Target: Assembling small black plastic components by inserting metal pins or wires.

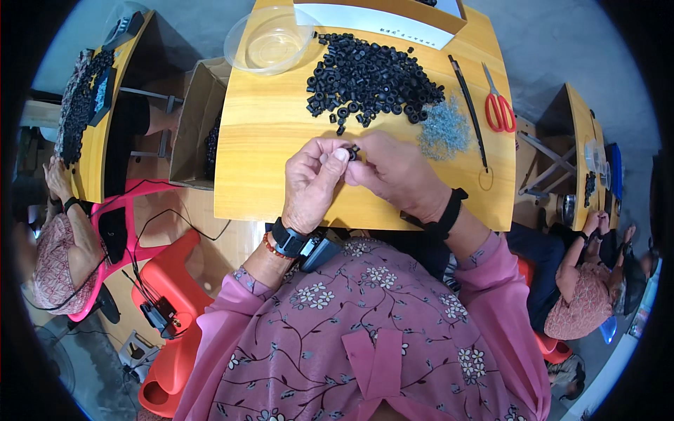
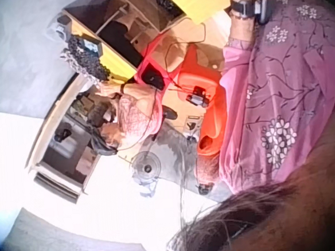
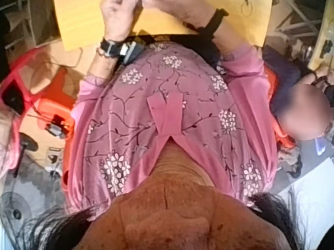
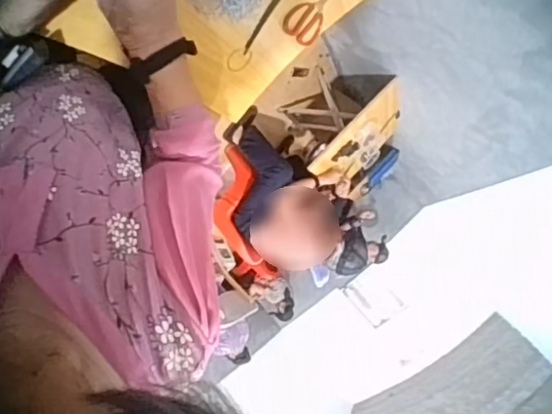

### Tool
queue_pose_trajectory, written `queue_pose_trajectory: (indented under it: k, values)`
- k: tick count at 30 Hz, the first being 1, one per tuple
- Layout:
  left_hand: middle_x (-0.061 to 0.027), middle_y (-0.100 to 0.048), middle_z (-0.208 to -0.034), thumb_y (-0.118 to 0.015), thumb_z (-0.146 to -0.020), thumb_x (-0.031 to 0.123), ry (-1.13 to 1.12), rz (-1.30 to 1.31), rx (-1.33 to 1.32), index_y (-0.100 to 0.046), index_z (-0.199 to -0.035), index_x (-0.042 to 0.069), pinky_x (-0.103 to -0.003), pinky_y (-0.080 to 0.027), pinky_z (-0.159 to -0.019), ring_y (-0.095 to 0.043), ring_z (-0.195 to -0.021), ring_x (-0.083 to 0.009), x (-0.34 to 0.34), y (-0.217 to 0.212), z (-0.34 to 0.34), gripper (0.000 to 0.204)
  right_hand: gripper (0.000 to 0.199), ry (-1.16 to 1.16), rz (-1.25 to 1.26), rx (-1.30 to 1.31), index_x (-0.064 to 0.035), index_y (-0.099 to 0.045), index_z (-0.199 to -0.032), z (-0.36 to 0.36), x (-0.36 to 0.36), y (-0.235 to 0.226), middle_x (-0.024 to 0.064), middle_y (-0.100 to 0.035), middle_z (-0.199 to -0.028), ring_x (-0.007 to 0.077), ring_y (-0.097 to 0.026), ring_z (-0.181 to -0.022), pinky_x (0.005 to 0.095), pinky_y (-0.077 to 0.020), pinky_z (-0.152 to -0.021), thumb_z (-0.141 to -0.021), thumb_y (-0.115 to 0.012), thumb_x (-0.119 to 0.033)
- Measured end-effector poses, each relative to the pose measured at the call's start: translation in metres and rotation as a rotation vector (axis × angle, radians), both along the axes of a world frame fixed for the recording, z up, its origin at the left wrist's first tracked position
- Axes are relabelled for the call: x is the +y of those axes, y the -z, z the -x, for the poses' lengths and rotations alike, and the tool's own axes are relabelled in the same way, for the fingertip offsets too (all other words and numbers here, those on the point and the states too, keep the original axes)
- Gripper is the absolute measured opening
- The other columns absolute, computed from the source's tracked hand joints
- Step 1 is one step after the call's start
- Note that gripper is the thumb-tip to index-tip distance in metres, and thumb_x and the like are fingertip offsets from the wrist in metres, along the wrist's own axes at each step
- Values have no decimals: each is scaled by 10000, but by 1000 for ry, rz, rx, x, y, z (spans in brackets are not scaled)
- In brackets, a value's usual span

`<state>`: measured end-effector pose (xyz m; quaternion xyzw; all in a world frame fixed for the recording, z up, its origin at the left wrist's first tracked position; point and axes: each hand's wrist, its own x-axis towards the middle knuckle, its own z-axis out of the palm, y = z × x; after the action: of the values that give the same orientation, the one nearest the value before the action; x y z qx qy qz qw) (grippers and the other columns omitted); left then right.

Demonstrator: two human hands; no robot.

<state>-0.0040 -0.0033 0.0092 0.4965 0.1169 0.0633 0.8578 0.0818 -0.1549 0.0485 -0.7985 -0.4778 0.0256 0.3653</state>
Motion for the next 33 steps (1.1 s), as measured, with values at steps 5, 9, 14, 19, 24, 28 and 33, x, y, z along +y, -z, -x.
queue_pose_trajectory:
  k: [5, 9, 14, 19, 24, 28, 33]
  values:
    - [-61, -683, -802, -598, -1001, 103, 95, -79, -7, -623, -958, -27, -232, -517, -625, -618, -655, -97, 6, 4, -1, 139, 206, -7, -43, -63, -25, -541, -1000, 0, -1, 1, 140, -591, -828, 343, -651, -737, 437, -528, -609, -881, -664, -139]
    - [-51, -672, -780, -593, -1001, 91, 78, -133, -13, -619, -947, -24, -228, -514, -611, -609, -642, -94, 4, 3, 1, 130, 212, -8, -20, -72, -6, -536, -1000, 3, -1, 5, 146, -593, -831, 343, -652, -743, 434, -535, -617, -889, -657, -141]
    - [-44, -664, -764, -587, -998, 64, 33, -178, -6, -609, -933, -18, -221, -508, -601, -597, -632, -84, -3, 2, 1, 107, 226, -53, 70, -118, -2, -529, -1010, 3, -3, 2, 146, -585, -829, 340, -642, -731, 426, -537, -614, -896, -653, -152]
    - [-29, -645, -746, -580, -1002, 63, -11, -169, -13, -579, -937, -2, -215, -501, -591, -582, -629, -71, -9, 3, 0, 92, 220, -25, 107, -154, -10, -525, -1009, 5, -2, 5, 131, -578, -815, 321, -645, -719, 412, -532, -596, -885, -658, -133]
    - [-22, -635, -738, -572, -1006, 64, -42, -182, -7, -568, -941, 3, -211, -494, -585, -589, -648, -70, -10, -2, 0, 90, 227, 108, 80, -150, -4, -537, -1037, 19, 5, 13, 129, -590, -811, 320, -648, -681, 412, -531, -580, -870, -660, -97]
    - [-37, -657, -760, -574, -1002, 57, -12, -133, -1, -579, -942, -4, -217, -506, -605, -603, -663, -77, -8, -2, -2, 86, 260, 149, 9, -134, -3, -544, -1084, 18, 6, 19, 149, -616, -842, 338, -657, -700, 427, -531, -587, -871, -661, -96]
    - [-49, -661, -801, -569, -1007, 76, 47, -87, 15, -596, -982, -5, -249, -529, -673, -612, -688, -98, -2, 0, -5, 89, 236, 79, 6, -51, -23, -540, -1069, 8, 2, 5, 164, -633, -861, 366, -653, -725, 453, -526, -604, -887, -656, -118]
